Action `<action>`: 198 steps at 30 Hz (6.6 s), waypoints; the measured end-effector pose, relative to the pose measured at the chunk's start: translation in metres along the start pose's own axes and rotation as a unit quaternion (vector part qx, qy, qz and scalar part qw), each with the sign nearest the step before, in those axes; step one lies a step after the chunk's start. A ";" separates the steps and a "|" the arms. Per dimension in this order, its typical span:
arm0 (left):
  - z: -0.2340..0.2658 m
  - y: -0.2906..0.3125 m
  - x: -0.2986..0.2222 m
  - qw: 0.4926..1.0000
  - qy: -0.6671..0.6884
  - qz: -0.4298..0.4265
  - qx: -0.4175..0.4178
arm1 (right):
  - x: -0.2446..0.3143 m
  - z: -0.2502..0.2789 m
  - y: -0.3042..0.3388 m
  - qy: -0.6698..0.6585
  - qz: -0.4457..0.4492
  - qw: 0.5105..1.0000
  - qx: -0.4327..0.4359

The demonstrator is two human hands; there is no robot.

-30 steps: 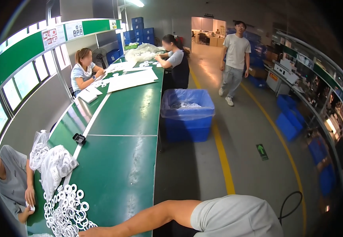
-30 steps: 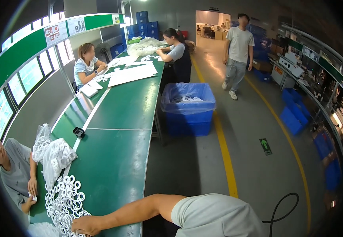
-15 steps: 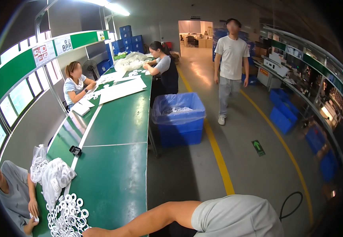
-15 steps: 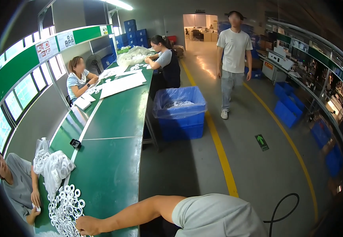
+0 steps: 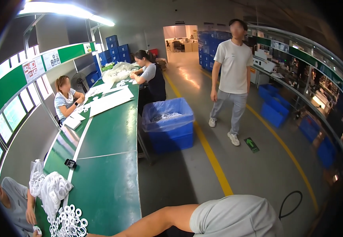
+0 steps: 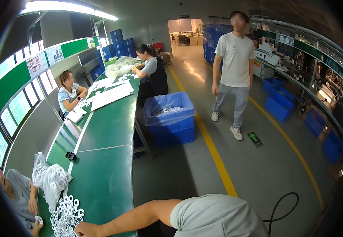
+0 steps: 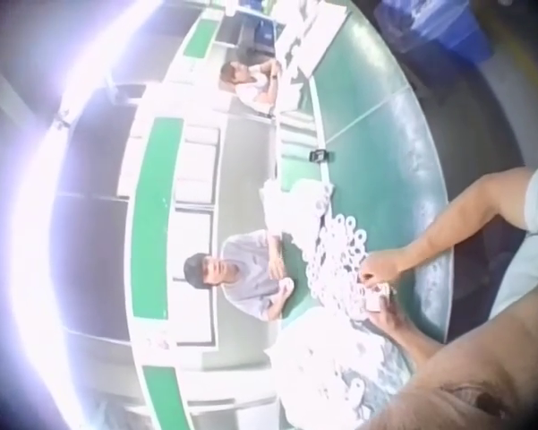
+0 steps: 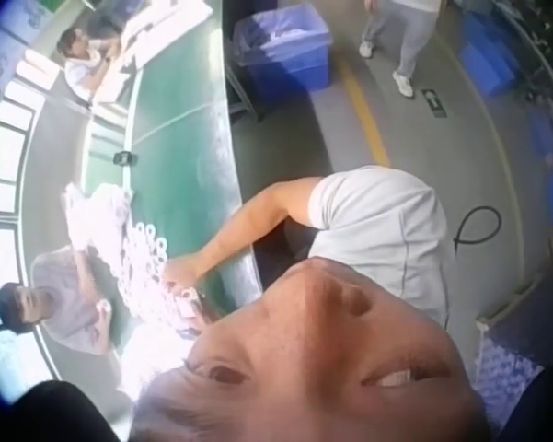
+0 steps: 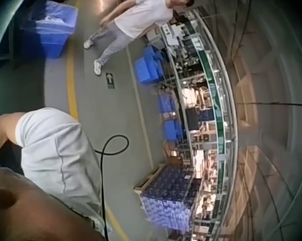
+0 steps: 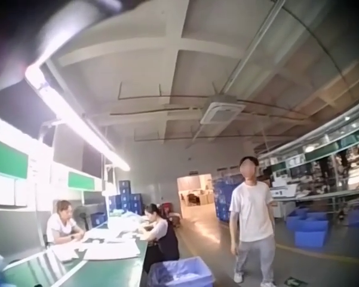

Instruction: Sorting and inspecting small white plastic parts on an assembly line workbench.

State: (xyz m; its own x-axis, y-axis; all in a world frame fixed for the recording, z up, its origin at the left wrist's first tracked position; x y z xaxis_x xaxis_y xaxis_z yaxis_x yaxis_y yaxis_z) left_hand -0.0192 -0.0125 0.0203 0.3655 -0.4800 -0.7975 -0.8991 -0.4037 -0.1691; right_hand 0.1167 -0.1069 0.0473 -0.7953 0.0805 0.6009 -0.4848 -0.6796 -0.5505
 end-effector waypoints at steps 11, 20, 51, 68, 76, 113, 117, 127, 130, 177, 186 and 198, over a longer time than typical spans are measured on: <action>0.043 -0.008 0.024 0.985 -0.051 0.077 -0.147 | 0.015 -0.001 0.025 0.064 0.038 0.997 0.033; -0.021 -0.015 0.009 0.901 -0.333 -0.194 -0.197 | -0.016 0.015 0.011 -0.040 0.040 0.998 0.007; 0.033 -0.011 0.008 0.974 -0.073 -0.074 -0.204 | -0.036 -0.019 -0.016 -0.245 -0.063 0.934 0.253; 0.030 -0.016 0.023 0.975 0.056 -0.052 -0.209 | -0.052 -0.013 -0.013 -0.330 -0.172 0.879 0.299; 0.035 -0.001 0.006 0.951 -0.184 -0.063 -0.240 | -0.039 -0.029 -0.012 -0.234 -0.153 0.912 0.300; 0.090 0.077 -0.160 0.779 -0.390 -0.288 -0.398 | -0.117 0.047 -0.046 0.065 -0.174 0.982 -0.042; 0.033 0.007 -0.059 0.927 -0.139 -0.151 -0.314 | -0.135 0.007 -0.037 0.240 -0.162 0.957 0.037; 0.028 -0.024 0.014 0.984 0.013 0.020 -0.174 | -0.136 0.004 -0.042 0.100 -0.143 0.985 -0.014; 0.030 -0.022 0.015 0.983 0.007 0.045 -0.176 | -0.108 0.009 -0.046 -0.037 -0.168 0.985 0.008; 0.031 -0.018 0.012 0.965 -0.080 -0.017 -0.248 | -0.065 0.012 -0.030 0.132 0.006 0.991 -0.034; 0.032 -0.022 0.021 0.978 0.053 0.012 -0.201 | -0.038 -0.002 -0.026 -0.385 -0.284 0.867 0.142; 0.026 -0.019 0.025 0.979 0.046 0.034 -0.195 | -0.040 -0.028 -0.011 -0.316 -0.317 0.880 0.156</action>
State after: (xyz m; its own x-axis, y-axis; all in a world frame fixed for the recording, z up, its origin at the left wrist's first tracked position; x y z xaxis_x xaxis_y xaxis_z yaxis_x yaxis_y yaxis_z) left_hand 0.0005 0.0033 -0.0121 0.3437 -0.5769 -0.7409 -0.7680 -0.6267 0.1317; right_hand 0.1435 -0.0824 0.0134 0.0099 0.1615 0.9868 -0.5558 -0.8195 0.1397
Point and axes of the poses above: each hand's wrist, its own y-axis away from the middle knuckle, its own z-axis out of the back of the hand, x = y × z, the point moved 1 cm from there along -y, towards the middle knuckle, and after that the axes turned 11 degrees about y, right-handed, at the moved point
